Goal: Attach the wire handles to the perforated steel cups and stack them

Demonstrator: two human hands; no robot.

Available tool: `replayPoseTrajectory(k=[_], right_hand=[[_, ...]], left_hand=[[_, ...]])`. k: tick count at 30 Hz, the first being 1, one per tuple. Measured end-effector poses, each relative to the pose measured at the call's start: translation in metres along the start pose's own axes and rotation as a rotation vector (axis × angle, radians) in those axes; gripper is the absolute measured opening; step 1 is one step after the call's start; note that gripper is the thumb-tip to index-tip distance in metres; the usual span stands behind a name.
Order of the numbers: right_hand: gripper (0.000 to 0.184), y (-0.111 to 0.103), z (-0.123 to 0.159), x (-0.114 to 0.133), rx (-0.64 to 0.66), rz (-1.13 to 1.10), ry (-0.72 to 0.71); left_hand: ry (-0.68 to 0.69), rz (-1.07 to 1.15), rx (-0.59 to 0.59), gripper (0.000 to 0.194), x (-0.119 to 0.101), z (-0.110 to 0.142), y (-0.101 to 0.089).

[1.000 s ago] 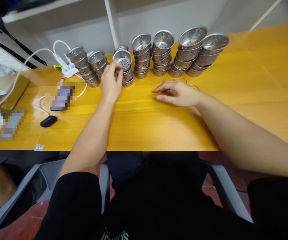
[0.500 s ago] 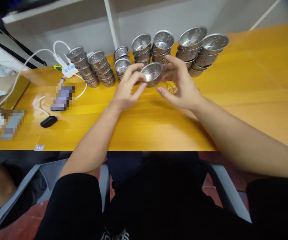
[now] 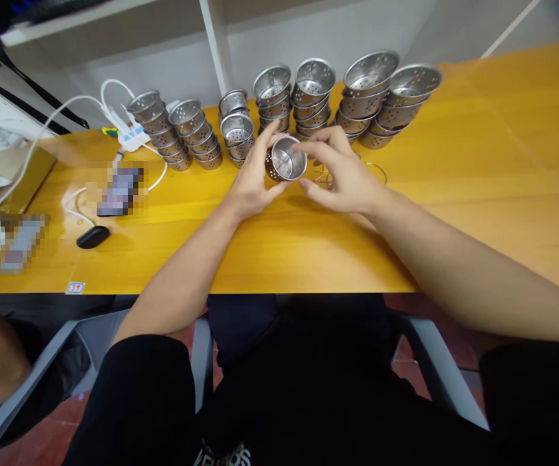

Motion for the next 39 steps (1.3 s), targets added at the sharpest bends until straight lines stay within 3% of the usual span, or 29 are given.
replayPoseTrajectory(k=[6, 11, 19, 24, 30, 34, 39], right_hand=[[0.075, 0.007, 0.002, -0.008, 0.059, 0.026, -0.050], [0.078, 0.004, 0.001, -0.006, 0.026, 0.003, -0.017], [0.089, 0.002, -0.001, -0.005, -0.001, -0.042, 0.086], [0.088, -0.001, -0.002, -0.003, 0.021, -0.033, 0.086], [0.092, -0.006, -0.001, -0.007, 0.011, -0.038, 0.084], [0.085, -0.006, -0.001, -0.010, 0.021, -0.046, 0.043], [0.084, -0.002, -0.001, -0.012, -0.061, -0.041, 0.056]], left_hand=[[0.055, -0.076, 0.063, 0.105, -0.004, 0.002, -0.004], [0.038, -0.071, 0.108, 0.102, 0.002, -0.002, -0.004], [0.130, -0.108, 0.143, 0.088, -0.002, -0.006, 0.003], [0.121, -0.094, 0.139, 0.096, -0.003, -0.005, 0.003], [0.094, -0.096, 0.136, 0.096, -0.005, -0.005, 0.000], [0.120, -0.099, 0.165, 0.093, -0.006, -0.005, -0.002], [0.140, -0.103, 0.176, 0.086, -0.003, -0.006, 0.000]])
Point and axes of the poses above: each hand's wrist, its own z-axis away from the middle knuckle, its own y-axis out of the palm, x = y × z, the point moved 4 cm from there along -z, towards the middle knuckle, and after that the axes turned 15 degrees about -y, right-handed, at the moved point
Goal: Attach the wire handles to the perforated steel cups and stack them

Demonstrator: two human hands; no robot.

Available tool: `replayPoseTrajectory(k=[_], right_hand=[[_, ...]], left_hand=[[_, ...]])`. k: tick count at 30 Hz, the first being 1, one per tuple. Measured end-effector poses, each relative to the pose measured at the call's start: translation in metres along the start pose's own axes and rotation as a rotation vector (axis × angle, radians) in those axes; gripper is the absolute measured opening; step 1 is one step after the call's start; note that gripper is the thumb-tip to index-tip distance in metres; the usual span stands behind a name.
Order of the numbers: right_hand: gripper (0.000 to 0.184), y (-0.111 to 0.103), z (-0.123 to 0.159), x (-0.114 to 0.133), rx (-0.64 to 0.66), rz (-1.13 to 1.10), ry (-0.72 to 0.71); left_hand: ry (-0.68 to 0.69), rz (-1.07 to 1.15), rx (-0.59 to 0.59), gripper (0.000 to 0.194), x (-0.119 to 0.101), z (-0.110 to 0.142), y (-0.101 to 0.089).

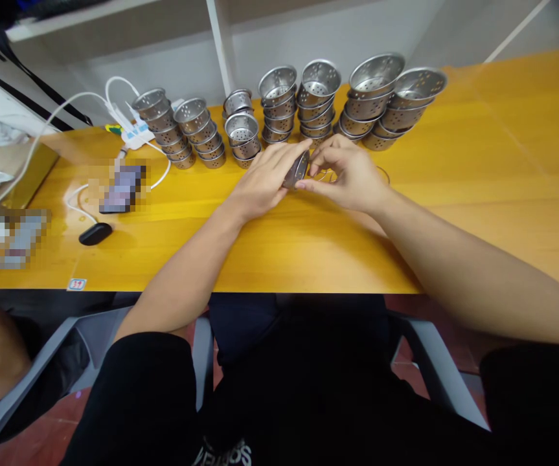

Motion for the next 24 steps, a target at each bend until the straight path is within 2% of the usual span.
replayPoseTrajectory(k=[3, 8, 11, 14, 16, 17, 20, 22, 24], right_hand=[[0.081, 0.000, 0.000, 0.001, 0.000, -0.021, -0.008], [0.079, -0.005, 0.001, 0.004, 0.103, -0.129, -0.028], [0.074, -0.008, 0.003, -0.001, 0.057, -0.192, -0.058], [0.071, -0.010, 0.007, -0.015, 0.012, -0.164, -0.065], [0.070, -0.010, 0.009, -0.026, 0.044, -0.131, -0.059], [0.070, -0.009, 0.010, -0.031, 0.066, -0.119, -0.055], [0.068, -0.007, 0.011, -0.037, 0.117, -0.100, -0.038], [0.067, -0.006, 0.011, -0.035, 0.130, -0.107, -0.023], [0.068, -0.004, 0.010, -0.032, 0.134, -0.119, -0.011]], left_hand=[[-0.029, -0.015, 0.009, 0.085, 0.003, 0.000, 0.000], [-0.035, -0.004, 0.011, 0.087, 0.007, 0.001, -0.004], [-0.064, 0.014, -0.049, 0.097, 0.009, 0.004, -0.013], [-0.124, 0.006, -0.142, 0.108, 0.011, 0.009, -0.039], [-0.175, -0.013, -0.232, 0.107, 0.011, 0.013, -0.067], [-0.207, -0.025, -0.300, 0.102, 0.011, 0.016, -0.085], [-0.300, -0.025, -0.623, 0.093, 0.000, 0.029, -0.138], [-0.382, -0.096, -0.488, 0.075, -0.015, 0.031, -0.149], [-0.397, -0.157, -0.373, 0.063, -0.035, 0.031, -0.146]])
Point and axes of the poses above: each hand's wrist, its own z-axis away from the middle knuckle, its own y-axis out of the palm, x = y × z, the point moved 4 cm from there along -z, towards the middle knuckle, and after that the axes turned 15 degrees about -y, right-handed, at the moved point
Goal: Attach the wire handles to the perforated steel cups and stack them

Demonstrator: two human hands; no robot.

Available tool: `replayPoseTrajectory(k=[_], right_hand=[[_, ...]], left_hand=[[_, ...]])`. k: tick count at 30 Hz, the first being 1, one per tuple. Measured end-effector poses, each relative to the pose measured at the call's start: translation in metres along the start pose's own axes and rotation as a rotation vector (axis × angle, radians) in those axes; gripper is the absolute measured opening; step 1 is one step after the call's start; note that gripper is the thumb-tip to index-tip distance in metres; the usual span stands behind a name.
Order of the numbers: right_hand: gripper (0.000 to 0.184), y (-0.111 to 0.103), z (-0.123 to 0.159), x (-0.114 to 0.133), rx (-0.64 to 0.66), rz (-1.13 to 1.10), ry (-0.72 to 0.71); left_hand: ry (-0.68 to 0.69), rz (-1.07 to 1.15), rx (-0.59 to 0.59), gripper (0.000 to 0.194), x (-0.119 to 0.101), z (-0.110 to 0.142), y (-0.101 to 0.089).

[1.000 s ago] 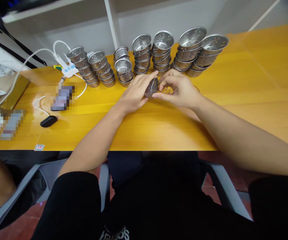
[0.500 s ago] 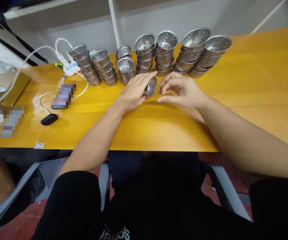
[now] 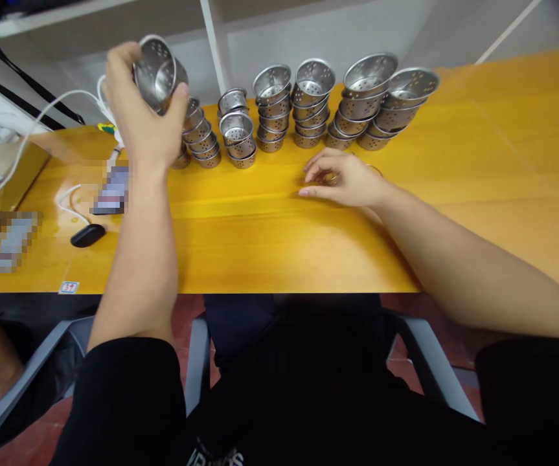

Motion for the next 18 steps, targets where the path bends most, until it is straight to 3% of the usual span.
replayPoseTrajectory(k=[3, 5, 8, 12, 15, 18], right_hand=[[0.070, 0.002, -0.001, 0.003, -0.002, -0.006, 0.012], [0.068, 0.001, -0.001, 0.003, -0.005, -0.005, 0.010], [0.067, 0.000, -0.001, 0.003, -0.011, -0.001, -0.007], [0.067, 0.000, -0.001, 0.003, 0.009, 0.009, -0.003], [0.066, 0.000, 0.000, 0.005, 0.016, 0.007, 0.007], [0.066, 0.000, 0.000, 0.005, 0.019, 0.002, 0.005]], left_hand=[[0.020, -0.069, 0.031, 0.054, -0.018, 0.009, 0.007], [0.015, -0.099, 0.015, 0.049, -0.014, 0.002, 0.009], [-0.055, -0.150, -0.010, 0.036, 0.020, -0.031, 0.000], [-0.272, -0.307, -0.065, 0.008, 0.074, -0.079, -0.013], [-0.291, -0.330, -0.048, 0.013, 0.087, -0.092, -0.010], [-0.287, -0.344, -0.037, 0.016, 0.083, -0.089, -0.005]])
Point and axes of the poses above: each hand's wrist, its own z-axis away from the middle knuckle, its own y-axis out of the palm, x = y × z, the point moved 4 cm from there along -z, towards the middle knuckle, and after that the axes turned 15 degrees about -y, right-handed, at the moved point
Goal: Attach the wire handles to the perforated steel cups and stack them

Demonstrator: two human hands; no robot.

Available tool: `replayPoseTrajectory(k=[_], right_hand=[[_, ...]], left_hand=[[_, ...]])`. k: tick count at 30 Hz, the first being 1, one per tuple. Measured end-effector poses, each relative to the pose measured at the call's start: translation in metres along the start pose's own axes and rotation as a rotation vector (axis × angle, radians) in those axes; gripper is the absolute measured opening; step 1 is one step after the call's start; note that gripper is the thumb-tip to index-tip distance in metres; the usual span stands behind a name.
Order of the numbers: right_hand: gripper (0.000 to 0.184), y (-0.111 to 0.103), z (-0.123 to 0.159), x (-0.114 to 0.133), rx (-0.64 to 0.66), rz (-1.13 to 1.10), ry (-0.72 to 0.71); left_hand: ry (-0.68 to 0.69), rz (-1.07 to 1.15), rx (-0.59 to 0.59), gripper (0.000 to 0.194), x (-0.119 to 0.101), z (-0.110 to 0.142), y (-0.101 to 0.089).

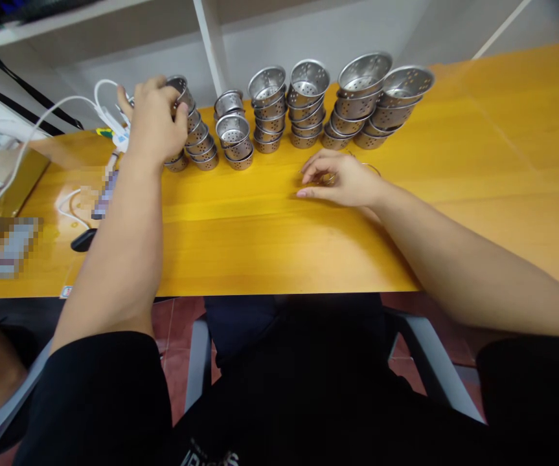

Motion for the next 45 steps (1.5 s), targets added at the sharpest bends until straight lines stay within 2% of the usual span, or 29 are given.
replayPoseTrajectory(k=[6, 13, 20, 22, 24, 25, 26, 27, 29, 31, 32, 35, 38, 41, 45], right_hand=[[0.063, -0.001, 0.000, -0.003, 0.007, -0.007, 0.011], [0.065, 0.000, 0.000, -0.004, 0.017, -0.001, 0.017], [0.063, 0.000, 0.001, -0.003, 0.007, -0.010, 0.031], [0.061, 0.001, 0.002, -0.005, 0.018, 0.015, 0.041], [0.059, 0.001, 0.003, -0.010, 0.020, 0.057, 0.050], [0.058, 0.001, 0.004, -0.013, 0.017, 0.081, 0.053], [0.057, 0.001, 0.005, -0.017, 0.014, 0.106, 0.057], [0.056, 0.001, 0.006, -0.021, 0.012, 0.128, 0.062], [0.056, 0.000, 0.008, -0.029, 0.012, 0.167, 0.073], [0.057, -0.002, 0.010, -0.036, 0.021, 0.194, 0.082], [0.057, -0.003, 0.010, -0.039, 0.027, 0.203, 0.085], [0.055, -0.007, 0.011, -0.044, 0.042, 0.212, 0.084], [0.050, -0.010, 0.010, -0.043, 0.065, 0.205, 0.088], [0.047, -0.011, 0.009, -0.039, 0.081, 0.206, 0.094], [0.045, -0.012, 0.007, -0.033, 0.101, 0.199, 0.097]], left_hand=[[0.045, 0.076, 0.028, 0.032, -0.004, 0.006, -0.003], [0.111, 0.118, 0.017, 0.018, 0.002, 0.002, 0.001], [-0.019, -0.048, 0.007, 0.015, -0.003, 0.013, 0.006], [-0.006, -0.008, -0.077, 0.033, -0.006, 0.012, 0.007], [0.094, 0.123, -0.289, 0.058, -0.014, 0.016, 0.003], [0.179, 0.203, -0.395, 0.065, -0.020, 0.022, 0.000], [0.255, 0.298, -0.494, 0.063, -0.026, 0.030, -0.004], [0.337, 0.331, -0.425, 0.055, -0.035, 0.038, -0.002], [0.392, 0.282, -0.085, 0.026, -0.048, 0.055, 0.013], [0.320, 0.233, 0.101, 0.027, -0.051, 0.072, 0.031], [0.289, 0.222, 0.135, 0.034, -0.049, 0.078, 0.041], [0.250, 0.218, 0.156, 0.045, -0.037, 0.087, 0.074], [0.241, 0.238, 0.129, 0.040, -0.029, 0.086, 0.094], [0.244, 0.245, 0.109, 0.028, -0.030, 0.087, 0.092], [0.261, 0.215, 0.152, 0.018, -0.042, 0.099, 0.075]])
Point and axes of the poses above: each hand's wrist, its own z-axis away from the middle knuckle, its own y-axis out of the palm, x = y × z, the point moved 4 cm from there along -z, towards the middle knuckle, and after that the axes turned 15 degrees about -y, right-handed, at the moved point
